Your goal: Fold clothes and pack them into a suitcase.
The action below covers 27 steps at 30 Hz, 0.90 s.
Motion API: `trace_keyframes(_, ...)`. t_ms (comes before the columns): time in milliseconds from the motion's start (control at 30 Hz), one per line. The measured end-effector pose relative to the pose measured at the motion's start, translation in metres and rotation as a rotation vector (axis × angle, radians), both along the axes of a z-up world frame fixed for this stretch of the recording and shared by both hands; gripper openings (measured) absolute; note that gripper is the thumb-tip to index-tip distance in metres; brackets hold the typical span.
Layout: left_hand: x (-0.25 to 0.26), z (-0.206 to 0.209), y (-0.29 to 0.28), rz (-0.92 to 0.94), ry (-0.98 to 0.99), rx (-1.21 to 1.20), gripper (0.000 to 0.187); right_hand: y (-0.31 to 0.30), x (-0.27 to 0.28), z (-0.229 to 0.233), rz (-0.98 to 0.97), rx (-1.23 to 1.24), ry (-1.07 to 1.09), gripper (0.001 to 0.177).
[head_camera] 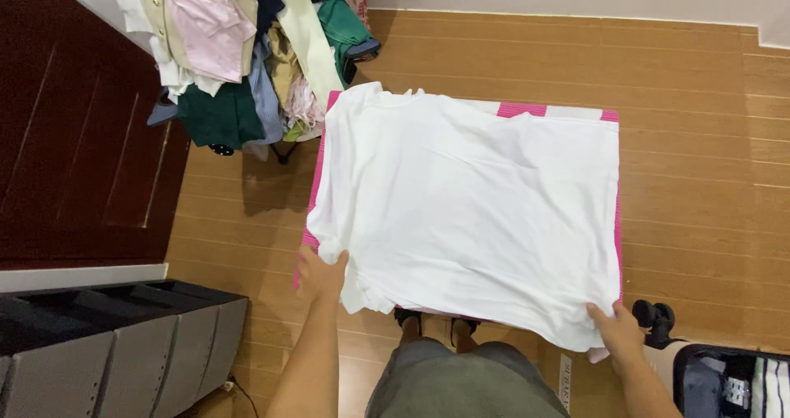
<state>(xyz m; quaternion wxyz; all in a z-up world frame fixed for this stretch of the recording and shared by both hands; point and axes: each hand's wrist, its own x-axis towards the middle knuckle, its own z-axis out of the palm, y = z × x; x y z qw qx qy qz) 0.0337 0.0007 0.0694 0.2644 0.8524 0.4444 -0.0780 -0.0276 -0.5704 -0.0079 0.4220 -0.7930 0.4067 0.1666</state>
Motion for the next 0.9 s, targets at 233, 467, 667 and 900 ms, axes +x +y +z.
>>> trace_keyframes(233,0.001,-0.026,0.031,-0.223,0.117,0.077,0.035,-0.008,-0.010,-0.009,-0.029,-0.050,-0.033,0.053)
trace_keyframes(467,-0.044,-0.103,0.107,0.089,-0.155,-0.062,0.028,-0.011,-0.005,-0.009,-0.066,-0.033,0.004,0.050)
trace_keyframes(667,-0.038,-0.118,0.100,0.362,-0.219,-0.571,0.052,-0.030,-0.008,-0.025,-0.052,0.002,0.084,0.050)
trace_keyframes(900,-0.041,-0.114,0.094,0.296,-0.073,-0.622,0.047,-0.045,-0.019,-0.032,0.054,0.028,0.220,0.057)
